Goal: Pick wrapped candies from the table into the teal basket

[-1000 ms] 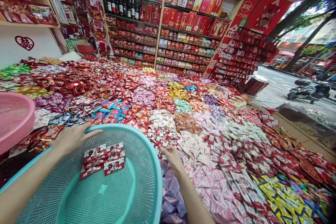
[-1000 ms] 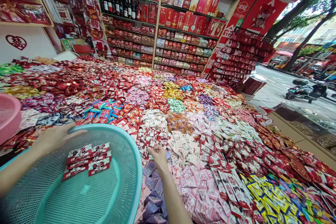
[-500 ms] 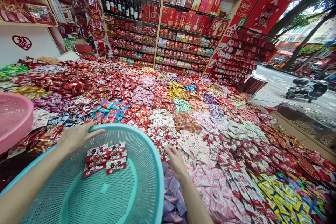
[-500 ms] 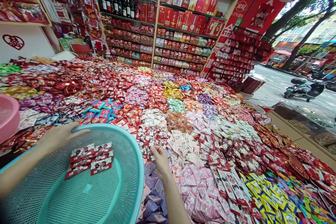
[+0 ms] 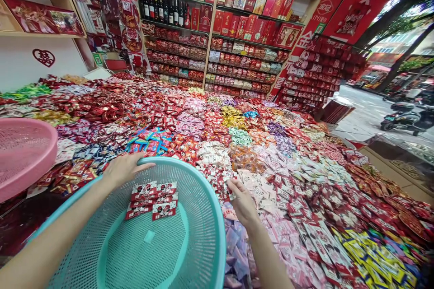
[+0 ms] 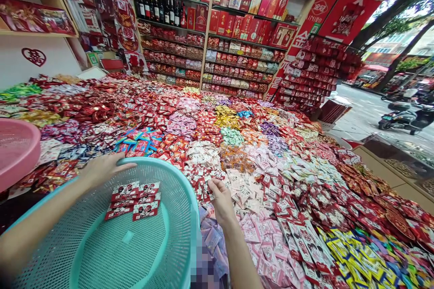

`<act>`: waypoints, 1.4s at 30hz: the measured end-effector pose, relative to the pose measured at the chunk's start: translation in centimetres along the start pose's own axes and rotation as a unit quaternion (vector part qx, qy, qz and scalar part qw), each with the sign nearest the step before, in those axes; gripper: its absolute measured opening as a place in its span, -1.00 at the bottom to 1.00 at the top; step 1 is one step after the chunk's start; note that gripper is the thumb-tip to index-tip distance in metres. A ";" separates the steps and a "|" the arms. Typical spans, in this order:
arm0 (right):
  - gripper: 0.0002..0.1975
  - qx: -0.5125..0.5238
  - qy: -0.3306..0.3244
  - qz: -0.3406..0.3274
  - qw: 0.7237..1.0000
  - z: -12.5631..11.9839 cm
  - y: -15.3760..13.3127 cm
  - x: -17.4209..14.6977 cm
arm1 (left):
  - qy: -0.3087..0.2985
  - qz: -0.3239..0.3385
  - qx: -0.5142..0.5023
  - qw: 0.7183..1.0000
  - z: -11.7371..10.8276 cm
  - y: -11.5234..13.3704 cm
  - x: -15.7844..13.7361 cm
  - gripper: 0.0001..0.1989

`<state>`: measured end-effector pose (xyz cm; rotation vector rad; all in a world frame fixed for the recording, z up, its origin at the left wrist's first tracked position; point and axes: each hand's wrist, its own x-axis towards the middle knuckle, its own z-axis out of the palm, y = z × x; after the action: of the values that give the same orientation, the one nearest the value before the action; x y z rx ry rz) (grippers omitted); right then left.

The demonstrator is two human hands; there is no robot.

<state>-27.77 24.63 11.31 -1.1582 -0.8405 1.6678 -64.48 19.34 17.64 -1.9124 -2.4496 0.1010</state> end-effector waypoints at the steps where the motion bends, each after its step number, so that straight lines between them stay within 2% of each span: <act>1: -0.56 -0.009 -0.008 -0.015 1.000 0.5 -0.9 -0.2 | 0.002 0.003 0.002 1.000 0.1 0.2 0.2 -0.30; 5: -0.57 -0.051 -0.085 -0.085 0.991 4.4 -3.7 -1.5 | 0.011 0.008 0.004 1.000 0.4 0.7 0.7 -0.28; 7: -0.55 -0.070 -0.160 -0.069 0.982 6.9 -4.1 -1.9 | 0.014 0.011 0.004 1.000 0.5 0.9 0.8 -0.27; 8: -0.54 -0.075 -0.202 -0.029 0.976 8.1 -4.0 -1.9 | 0.016 0.013 0.004 1.000 0.5 1.0 0.8 -0.27; 10: -0.60 -0.069 -0.282 0.102 0.951 10.3 -3.4 -1.7 | 0.020 0.016 0.006 1.000 0.4 1.0 0.9 -0.27; 12: -0.67 -0.045 -0.322 0.225 0.919 11.9 -2.5 -1.3 | 0.024 0.019 0.010 0.999 0.2 0.9 0.8 -0.27; 13: -0.69 -0.031 -0.327 0.260 0.908 12.5 -2.0 -1.1 | 0.026 0.020 0.012 0.999 0.2 0.9 0.8 -0.27; 15: -0.69 -0.013 -0.326 0.274 0.905 13.3 -1.2 -0.6 | 0.028 0.022 0.014 0.999 0.2 0.7 0.7 -0.26; 17: -0.66 -0.017 -0.326 0.250 0.912 13.6 -0.5 -0.3 | 0.031 0.023 0.016 0.999 0.3 0.6 0.7 -0.25; 19: -0.61 -0.063 -0.324 0.203 0.922 13.7 0.2 0.0 | 0.032 0.023 0.018 0.999 0.3 0.6 0.7 -0.25; 21: -0.58 -0.175 -0.316 0.116 0.925 13.6 0.7 0.3 | 0.032 0.021 0.018 0.999 0.4 0.7 0.6 -0.26; 22: -0.58 -0.252 -0.310 0.055 0.915 13.6 0.9 0.4 | 0.032 0.019 0.017 0.999 0.4 0.7 0.6 -0.26; 23: -0.59 -0.333 -0.302 -0.011 0.893 13.6 1.2 0.5 | 0.031 0.018 0.017 0.999 0.4 0.8 0.6 -0.27; 25: -0.63 -0.469 -0.293 -0.125 0.824 13.8 1.5 0.7 | 0.030 0.014 0.015 0.999 0.3 1.0 0.6 -0.28; 27: -0.65 -0.544 -0.298 -0.186 0.762 14.2 1.8 0.7 | 0.028 0.011 0.013 0.999 0.2 1.2 0.5 -0.29; 28: -0.66 -0.564 -0.303 -0.199 0.742 14.4 2.0 0.7 | 0.027 0.011 0.013 0.999 0.2 1.2 0.5 -0.28; 30: -0.65 -0.586 -0.310 -0.208 0.719 14.7 2.3 0.8 | 0.026 0.013 0.012 1.000 0.1 1.3 0.5 -0.27; 34: -0.63 -0.605 -0.314 -0.207 0.702 14.9 3.0 1.1 | 0.027 0.016 0.011 0.999 0.1 1.4 0.6 -0.26; 36: -0.63 -0.622 -0.317 -0.211 0.684 14.9 3.2 1.1 | 0.028 0.020 0.012 0.999 0.2 1.4 0.6 -0.25; 38: -0.67 -0.652 -0.312 -0.230 0.652 14.8 3.4 1.0 | 0.029 0.027 0.014 0.999 0.3 1.5 0.7 -0.25; 42: -0.80 -0.713 -0.279 -0.302 0.568 14.7 4.1 0.6 | 0.028 0.044 0.017 0.998 0.6 1.6 0.7 -0.29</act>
<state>-43.00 23.28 12.28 -0.9222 -2.9066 0.4144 -63.15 20.37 16.94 -1.9810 -2.3139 0.0878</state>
